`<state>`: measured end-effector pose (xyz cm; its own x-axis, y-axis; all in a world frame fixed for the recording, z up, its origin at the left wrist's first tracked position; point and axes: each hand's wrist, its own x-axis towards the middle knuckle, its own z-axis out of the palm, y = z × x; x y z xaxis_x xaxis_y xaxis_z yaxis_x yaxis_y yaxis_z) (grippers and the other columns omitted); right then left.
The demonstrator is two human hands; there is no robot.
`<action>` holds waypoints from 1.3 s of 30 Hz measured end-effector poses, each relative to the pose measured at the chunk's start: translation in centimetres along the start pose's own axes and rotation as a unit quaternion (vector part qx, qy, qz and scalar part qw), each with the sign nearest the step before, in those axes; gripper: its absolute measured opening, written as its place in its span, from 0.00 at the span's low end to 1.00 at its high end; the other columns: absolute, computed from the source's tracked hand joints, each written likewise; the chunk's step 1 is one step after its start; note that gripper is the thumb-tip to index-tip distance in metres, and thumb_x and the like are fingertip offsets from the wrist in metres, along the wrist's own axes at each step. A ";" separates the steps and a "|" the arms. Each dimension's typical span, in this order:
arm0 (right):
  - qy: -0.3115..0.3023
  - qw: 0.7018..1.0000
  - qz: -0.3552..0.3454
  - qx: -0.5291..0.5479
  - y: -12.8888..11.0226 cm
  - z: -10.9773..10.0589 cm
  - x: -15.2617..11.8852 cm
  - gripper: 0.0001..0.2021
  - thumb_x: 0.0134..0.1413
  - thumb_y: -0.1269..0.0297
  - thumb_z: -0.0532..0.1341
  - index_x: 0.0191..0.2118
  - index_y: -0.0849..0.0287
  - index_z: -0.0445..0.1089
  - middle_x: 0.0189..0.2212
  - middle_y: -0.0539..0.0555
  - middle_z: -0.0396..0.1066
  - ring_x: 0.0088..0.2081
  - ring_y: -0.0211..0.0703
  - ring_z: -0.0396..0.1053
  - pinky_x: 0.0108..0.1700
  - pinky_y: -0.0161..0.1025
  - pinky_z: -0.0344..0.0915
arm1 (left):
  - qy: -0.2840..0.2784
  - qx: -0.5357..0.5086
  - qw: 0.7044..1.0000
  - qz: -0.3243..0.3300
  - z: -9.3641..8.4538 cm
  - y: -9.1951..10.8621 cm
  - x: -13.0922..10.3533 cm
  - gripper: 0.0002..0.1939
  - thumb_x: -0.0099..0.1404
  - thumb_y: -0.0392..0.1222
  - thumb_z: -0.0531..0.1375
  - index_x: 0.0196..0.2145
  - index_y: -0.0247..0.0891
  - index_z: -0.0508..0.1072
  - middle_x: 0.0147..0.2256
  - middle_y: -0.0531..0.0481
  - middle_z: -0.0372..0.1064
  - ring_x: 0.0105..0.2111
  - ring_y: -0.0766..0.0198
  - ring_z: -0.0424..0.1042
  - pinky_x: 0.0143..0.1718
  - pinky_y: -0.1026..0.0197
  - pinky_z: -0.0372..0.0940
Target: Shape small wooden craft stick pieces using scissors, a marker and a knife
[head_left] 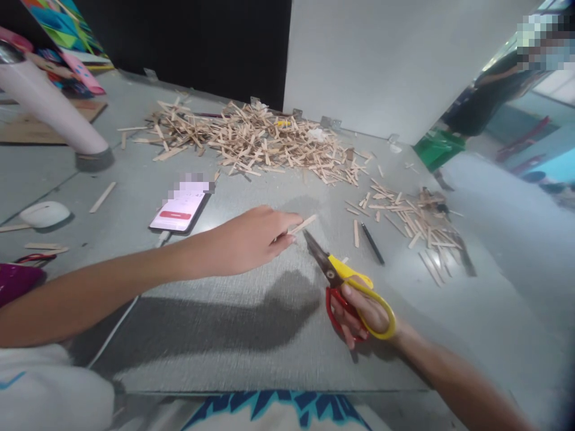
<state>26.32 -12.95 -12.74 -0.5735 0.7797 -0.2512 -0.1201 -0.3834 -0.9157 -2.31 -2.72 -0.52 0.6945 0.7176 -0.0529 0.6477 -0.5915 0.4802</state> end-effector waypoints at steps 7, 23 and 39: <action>-0.024 0.999 -0.028 -0.003 0.4 -0.2 -0.4 0.33 0.70 0.29 0.58 0.33 0.59 0.71 0.13 0.42 0.60 0.11 0.33 0.55 0.24 0.37 0.77 | 0.018 0.004 1.000 -0.009 0.0 -0.3 0.1 0.11 0.82 0.41 0.54 0.37 0.42 0.63 0.26 0.55 0.71 0.24 0.62 0.65 0.33 0.56 0.49; 0.025 0.997 -0.057 -0.049 1.1 -0.3 -0.1 0.34 0.68 0.26 0.58 0.33 0.57 0.69 0.12 0.42 0.60 0.11 0.35 0.60 0.21 0.34 0.73 | 0.021 -0.006 1.000 0.006 0.1 -0.4 0.1 0.10 0.80 0.39 0.55 0.36 0.42 0.67 0.26 0.55 0.72 0.23 0.63 0.67 0.32 0.56 0.50; -0.006 0.997 -0.056 -0.043 -0.1 0.1 0.0 0.32 0.72 0.29 0.57 0.33 0.57 0.67 0.14 0.41 0.58 0.12 0.32 0.54 0.21 0.33 0.73 | 0.002 -0.178 0.984 -0.004 -0.7 -1.1 0.8 0.16 0.80 0.46 0.56 0.56 0.40 0.80 0.34 0.51 0.82 0.28 0.64 0.75 0.29 0.63 0.62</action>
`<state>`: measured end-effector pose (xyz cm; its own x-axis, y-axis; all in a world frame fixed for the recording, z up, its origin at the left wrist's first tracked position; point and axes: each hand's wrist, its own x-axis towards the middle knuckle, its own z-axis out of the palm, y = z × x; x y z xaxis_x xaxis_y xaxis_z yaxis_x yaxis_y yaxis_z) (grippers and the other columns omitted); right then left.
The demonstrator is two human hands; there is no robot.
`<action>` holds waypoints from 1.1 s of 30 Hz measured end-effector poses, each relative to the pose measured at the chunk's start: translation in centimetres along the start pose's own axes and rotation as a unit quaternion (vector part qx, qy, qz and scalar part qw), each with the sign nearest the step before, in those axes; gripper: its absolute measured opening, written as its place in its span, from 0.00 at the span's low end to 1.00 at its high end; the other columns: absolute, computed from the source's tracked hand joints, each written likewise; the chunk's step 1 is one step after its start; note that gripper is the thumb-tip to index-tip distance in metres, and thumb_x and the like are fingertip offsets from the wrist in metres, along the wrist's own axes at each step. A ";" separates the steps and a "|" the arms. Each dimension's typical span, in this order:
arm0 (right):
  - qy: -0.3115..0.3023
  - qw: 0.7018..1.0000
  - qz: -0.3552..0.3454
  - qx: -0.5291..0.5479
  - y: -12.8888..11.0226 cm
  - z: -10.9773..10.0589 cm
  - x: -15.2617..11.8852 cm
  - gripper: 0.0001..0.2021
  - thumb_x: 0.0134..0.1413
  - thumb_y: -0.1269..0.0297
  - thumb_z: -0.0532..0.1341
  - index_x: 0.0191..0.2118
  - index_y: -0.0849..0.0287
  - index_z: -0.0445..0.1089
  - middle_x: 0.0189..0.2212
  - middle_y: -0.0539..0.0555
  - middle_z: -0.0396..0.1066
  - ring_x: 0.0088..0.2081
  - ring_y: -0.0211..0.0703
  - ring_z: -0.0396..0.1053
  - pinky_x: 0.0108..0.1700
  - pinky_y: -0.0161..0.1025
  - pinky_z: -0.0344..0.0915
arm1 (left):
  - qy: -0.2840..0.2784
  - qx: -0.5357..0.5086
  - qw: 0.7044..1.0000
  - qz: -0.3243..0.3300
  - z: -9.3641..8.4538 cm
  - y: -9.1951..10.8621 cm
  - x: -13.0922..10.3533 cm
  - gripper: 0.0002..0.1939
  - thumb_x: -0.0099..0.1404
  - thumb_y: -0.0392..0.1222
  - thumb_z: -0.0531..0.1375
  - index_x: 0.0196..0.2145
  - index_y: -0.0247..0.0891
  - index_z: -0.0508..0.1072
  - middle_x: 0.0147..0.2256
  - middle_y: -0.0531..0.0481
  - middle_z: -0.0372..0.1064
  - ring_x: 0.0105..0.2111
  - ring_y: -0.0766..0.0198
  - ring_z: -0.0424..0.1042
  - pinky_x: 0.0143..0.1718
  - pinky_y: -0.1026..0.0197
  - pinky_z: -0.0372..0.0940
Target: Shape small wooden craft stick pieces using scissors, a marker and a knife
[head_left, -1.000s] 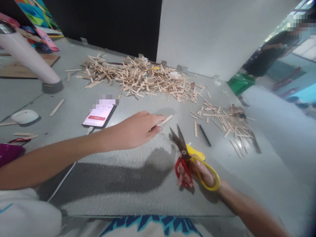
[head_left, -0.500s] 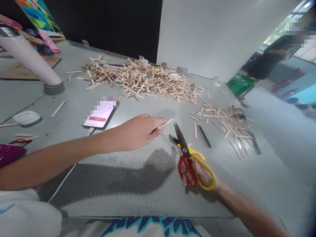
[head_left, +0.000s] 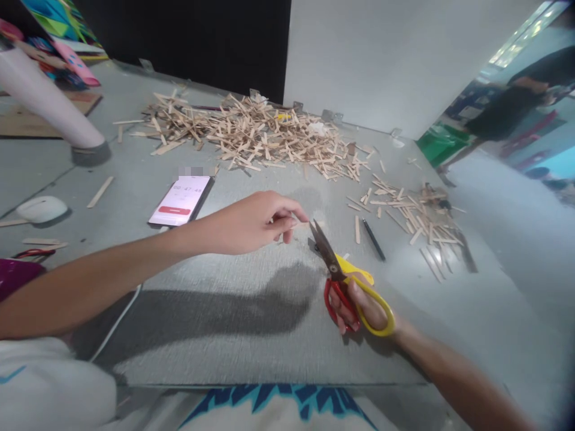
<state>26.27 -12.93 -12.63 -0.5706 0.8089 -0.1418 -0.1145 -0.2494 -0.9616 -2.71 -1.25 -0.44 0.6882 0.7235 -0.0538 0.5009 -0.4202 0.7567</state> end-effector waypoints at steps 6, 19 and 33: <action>-0.015 1.000 -0.008 0.010 0.2 -0.2 -0.1 0.31 0.74 0.32 0.56 0.33 0.57 0.67 0.14 0.41 0.59 0.12 0.33 0.56 0.22 0.34 0.73 | 0.021 -0.012 1.000 -0.003 0.1 0.2 -0.1 0.16 0.79 0.43 0.56 0.55 0.41 0.81 0.37 0.50 0.83 0.34 0.62 0.80 0.31 0.64 0.64; -0.008 0.999 -0.026 -0.029 0.4 -0.2 -0.6 0.31 0.71 0.30 0.57 0.36 0.58 0.68 0.15 0.42 0.59 0.14 0.34 0.57 0.21 0.33 0.72 | 0.116 0.001 0.992 0.039 0.4 0.8 -0.3 0.09 0.74 0.45 0.64 0.46 0.42 0.85 0.40 0.50 0.85 0.38 0.61 0.81 0.38 0.61 0.69; 0.023 0.971 -0.114 -0.207 -1.5 0.3 -0.8 0.31 0.69 0.30 0.59 0.32 0.57 0.71 0.20 0.49 0.65 0.20 0.39 0.64 0.23 0.37 0.68 | 0.150 -0.122 0.979 0.063 0.9 3.6 -2.3 0.09 0.72 0.43 0.65 0.47 0.45 0.84 0.38 0.57 0.85 0.34 0.69 0.82 0.38 0.65 0.76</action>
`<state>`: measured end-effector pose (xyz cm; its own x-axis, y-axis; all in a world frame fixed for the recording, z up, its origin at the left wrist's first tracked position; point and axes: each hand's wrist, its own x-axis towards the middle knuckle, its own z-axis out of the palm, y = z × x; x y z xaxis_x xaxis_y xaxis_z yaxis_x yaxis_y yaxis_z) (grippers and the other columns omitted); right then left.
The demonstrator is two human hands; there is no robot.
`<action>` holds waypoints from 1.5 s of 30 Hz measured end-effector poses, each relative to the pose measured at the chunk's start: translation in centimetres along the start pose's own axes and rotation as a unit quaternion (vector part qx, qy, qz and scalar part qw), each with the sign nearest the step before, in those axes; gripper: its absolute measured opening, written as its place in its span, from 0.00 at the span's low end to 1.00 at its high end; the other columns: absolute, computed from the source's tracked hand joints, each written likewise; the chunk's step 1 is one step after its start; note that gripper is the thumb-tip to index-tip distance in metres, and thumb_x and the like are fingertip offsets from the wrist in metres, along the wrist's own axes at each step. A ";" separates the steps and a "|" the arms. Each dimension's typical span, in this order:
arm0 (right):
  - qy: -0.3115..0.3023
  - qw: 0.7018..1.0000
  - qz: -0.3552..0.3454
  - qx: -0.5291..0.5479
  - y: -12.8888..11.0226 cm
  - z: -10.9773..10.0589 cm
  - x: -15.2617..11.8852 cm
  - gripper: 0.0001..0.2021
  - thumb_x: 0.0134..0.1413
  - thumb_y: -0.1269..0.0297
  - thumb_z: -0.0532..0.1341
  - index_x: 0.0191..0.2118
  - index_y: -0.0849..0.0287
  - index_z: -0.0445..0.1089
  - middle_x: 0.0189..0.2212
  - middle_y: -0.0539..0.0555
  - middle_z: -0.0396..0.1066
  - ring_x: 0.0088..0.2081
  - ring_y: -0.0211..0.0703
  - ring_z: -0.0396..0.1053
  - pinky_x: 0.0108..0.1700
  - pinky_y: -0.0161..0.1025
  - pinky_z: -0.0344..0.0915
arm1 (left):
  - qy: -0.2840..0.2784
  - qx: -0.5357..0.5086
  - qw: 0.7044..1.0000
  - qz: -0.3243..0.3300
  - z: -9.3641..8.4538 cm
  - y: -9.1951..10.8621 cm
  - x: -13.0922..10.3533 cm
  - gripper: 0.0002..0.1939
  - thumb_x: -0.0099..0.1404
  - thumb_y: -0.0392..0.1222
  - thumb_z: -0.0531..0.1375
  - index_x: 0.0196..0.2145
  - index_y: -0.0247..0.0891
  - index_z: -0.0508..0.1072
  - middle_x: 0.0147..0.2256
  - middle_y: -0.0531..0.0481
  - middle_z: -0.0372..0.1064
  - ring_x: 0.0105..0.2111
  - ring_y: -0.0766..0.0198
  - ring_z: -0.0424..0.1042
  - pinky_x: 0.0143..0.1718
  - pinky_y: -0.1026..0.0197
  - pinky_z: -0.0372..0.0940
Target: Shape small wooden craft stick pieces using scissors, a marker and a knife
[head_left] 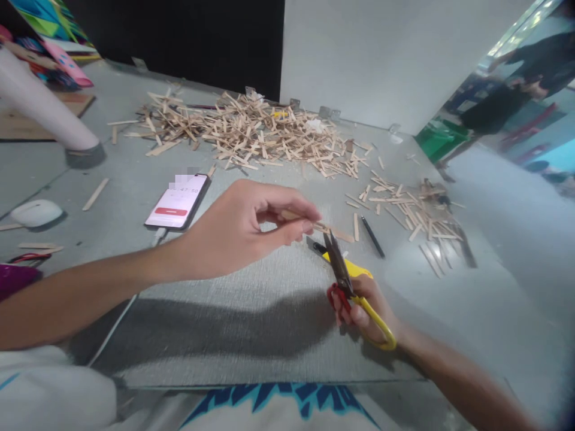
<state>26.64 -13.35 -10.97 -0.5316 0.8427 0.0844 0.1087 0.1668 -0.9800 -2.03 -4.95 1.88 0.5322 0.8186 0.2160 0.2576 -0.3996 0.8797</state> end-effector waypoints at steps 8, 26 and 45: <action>0.001 1.000 0.008 0.011 0.0 0.1 -0.2 0.29 0.69 0.32 0.61 0.33 0.56 0.69 0.20 0.48 0.65 0.19 0.37 0.64 0.23 0.35 0.68 | 0.032 0.057 0.998 -0.016 -0.2 -0.5 0.4 0.10 0.73 0.47 0.63 0.45 0.45 0.84 0.33 0.57 0.83 0.33 0.67 0.81 0.35 0.62 0.74; 0.017 0.996 0.050 0.069 0.3 0.5 -0.4 0.29 0.68 0.32 0.63 0.34 0.56 0.69 0.19 0.44 0.60 0.16 0.33 0.58 0.19 0.34 0.67 | -0.015 0.038 0.999 -0.030 -0.4 -0.6 0.6 0.10 0.74 0.47 0.65 0.45 0.42 0.84 0.34 0.53 0.83 0.33 0.66 0.77 0.32 0.63 0.69; 0.030 0.994 0.051 0.096 0.9 0.8 -0.7 0.28 0.67 0.32 0.63 0.34 0.56 0.70 0.18 0.44 0.60 0.16 0.34 0.57 0.19 0.35 0.64 | -0.014 0.011 0.998 -0.057 -0.4 -0.5 1.1 0.09 0.70 0.44 0.61 0.44 0.44 0.81 0.33 0.54 0.82 0.32 0.67 0.78 0.33 0.63 0.72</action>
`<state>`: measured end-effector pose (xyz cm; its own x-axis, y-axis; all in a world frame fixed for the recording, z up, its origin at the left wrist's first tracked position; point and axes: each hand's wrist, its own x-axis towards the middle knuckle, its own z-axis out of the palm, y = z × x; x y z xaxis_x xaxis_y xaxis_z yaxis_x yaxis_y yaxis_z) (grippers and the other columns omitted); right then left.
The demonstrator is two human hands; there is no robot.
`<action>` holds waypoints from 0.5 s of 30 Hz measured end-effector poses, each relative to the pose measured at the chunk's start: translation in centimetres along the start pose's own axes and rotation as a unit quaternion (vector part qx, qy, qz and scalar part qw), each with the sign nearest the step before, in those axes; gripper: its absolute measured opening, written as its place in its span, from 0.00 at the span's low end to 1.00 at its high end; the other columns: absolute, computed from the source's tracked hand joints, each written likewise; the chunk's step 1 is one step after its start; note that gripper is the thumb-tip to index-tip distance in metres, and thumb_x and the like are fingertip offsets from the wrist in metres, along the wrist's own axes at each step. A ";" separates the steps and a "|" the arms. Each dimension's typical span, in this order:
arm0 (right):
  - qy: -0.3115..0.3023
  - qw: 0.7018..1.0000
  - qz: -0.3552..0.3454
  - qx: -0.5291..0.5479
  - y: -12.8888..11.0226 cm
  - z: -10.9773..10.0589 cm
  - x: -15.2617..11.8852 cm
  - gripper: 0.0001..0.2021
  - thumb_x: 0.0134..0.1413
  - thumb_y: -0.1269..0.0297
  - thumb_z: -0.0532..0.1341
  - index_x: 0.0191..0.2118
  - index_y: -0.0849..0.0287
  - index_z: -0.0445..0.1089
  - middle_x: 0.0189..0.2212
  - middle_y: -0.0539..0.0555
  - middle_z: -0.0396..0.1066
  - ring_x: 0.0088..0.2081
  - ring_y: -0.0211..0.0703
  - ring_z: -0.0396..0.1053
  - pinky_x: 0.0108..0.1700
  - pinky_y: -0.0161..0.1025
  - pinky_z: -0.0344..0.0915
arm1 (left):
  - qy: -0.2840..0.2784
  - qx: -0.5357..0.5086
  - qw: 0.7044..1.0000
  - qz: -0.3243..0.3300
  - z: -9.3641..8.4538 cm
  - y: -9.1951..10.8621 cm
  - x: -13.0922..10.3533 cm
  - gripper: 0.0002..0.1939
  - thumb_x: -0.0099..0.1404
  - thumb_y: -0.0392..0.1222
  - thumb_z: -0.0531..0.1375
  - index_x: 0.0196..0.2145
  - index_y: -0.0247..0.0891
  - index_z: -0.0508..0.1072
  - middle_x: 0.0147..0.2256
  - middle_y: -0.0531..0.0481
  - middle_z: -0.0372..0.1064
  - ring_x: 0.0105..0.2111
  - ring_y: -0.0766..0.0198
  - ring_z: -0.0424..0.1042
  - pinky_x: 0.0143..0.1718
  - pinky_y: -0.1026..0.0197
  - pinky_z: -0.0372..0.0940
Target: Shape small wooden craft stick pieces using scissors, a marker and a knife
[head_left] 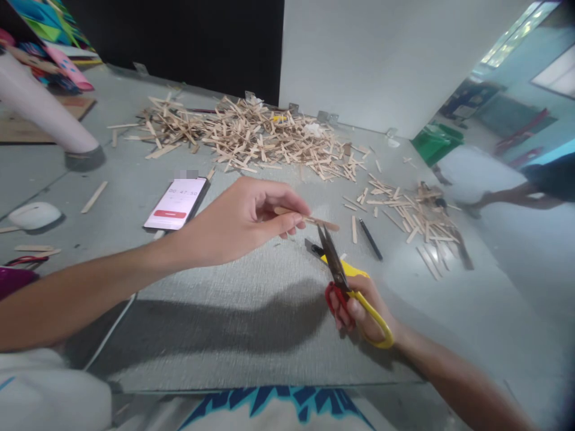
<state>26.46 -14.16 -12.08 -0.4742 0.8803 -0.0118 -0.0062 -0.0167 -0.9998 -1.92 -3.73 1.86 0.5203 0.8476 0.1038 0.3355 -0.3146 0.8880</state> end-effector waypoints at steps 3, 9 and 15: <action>0.039 0.999 -0.008 -0.004 0.2 0.0 -0.1 0.29 0.65 0.31 0.64 0.36 0.56 0.71 0.20 0.45 0.61 0.16 0.35 0.57 0.19 0.36 0.65 | -0.001 -0.002 1.000 0.003 -0.1 -0.3 -0.1 0.08 0.72 0.44 0.62 0.44 0.43 0.81 0.34 0.53 0.82 0.33 0.66 0.79 0.33 0.62 0.73; 0.327 0.925 -0.077 -0.180 -2.2 -2.1 1.1 0.21 0.64 0.40 0.70 0.40 0.53 0.72 0.32 0.53 0.73 0.27 0.41 0.70 0.27 0.38 0.68 | 0.034 0.016 0.999 0.010 -0.2 -0.6 -0.4 0.09 0.72 0.44 0.65 0.45 0.40 0.82 0.34 0.50 0.82 0.30 0.64 0.79 0.30 0.62 0.70; 0.352 0.742 0.063 -0.567 -4.3 -7.9 2.5 0.18 0.59 0.44 0.72 0.36 0.55 0.74 0.29 0.53 0.72 0.32 0.49 0.71 0.37 0.44 0.66 | 0.050 0.025 0.998 0.019 -0.2 -0.2 -0.6 0.09 0.73 0.42 0.66 0.46 0.39 0.84 0.33 0.51 0.81 0.32 0.64 0.79 0.34 0.63 0.72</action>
<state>32.23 -8.16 -7.91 0.1726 0.9417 0.2887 0.9331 -0.0624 -0.3543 -2.42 -4.11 1.70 0.4525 0.8728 0.1829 0.3578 -0.3656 0.8593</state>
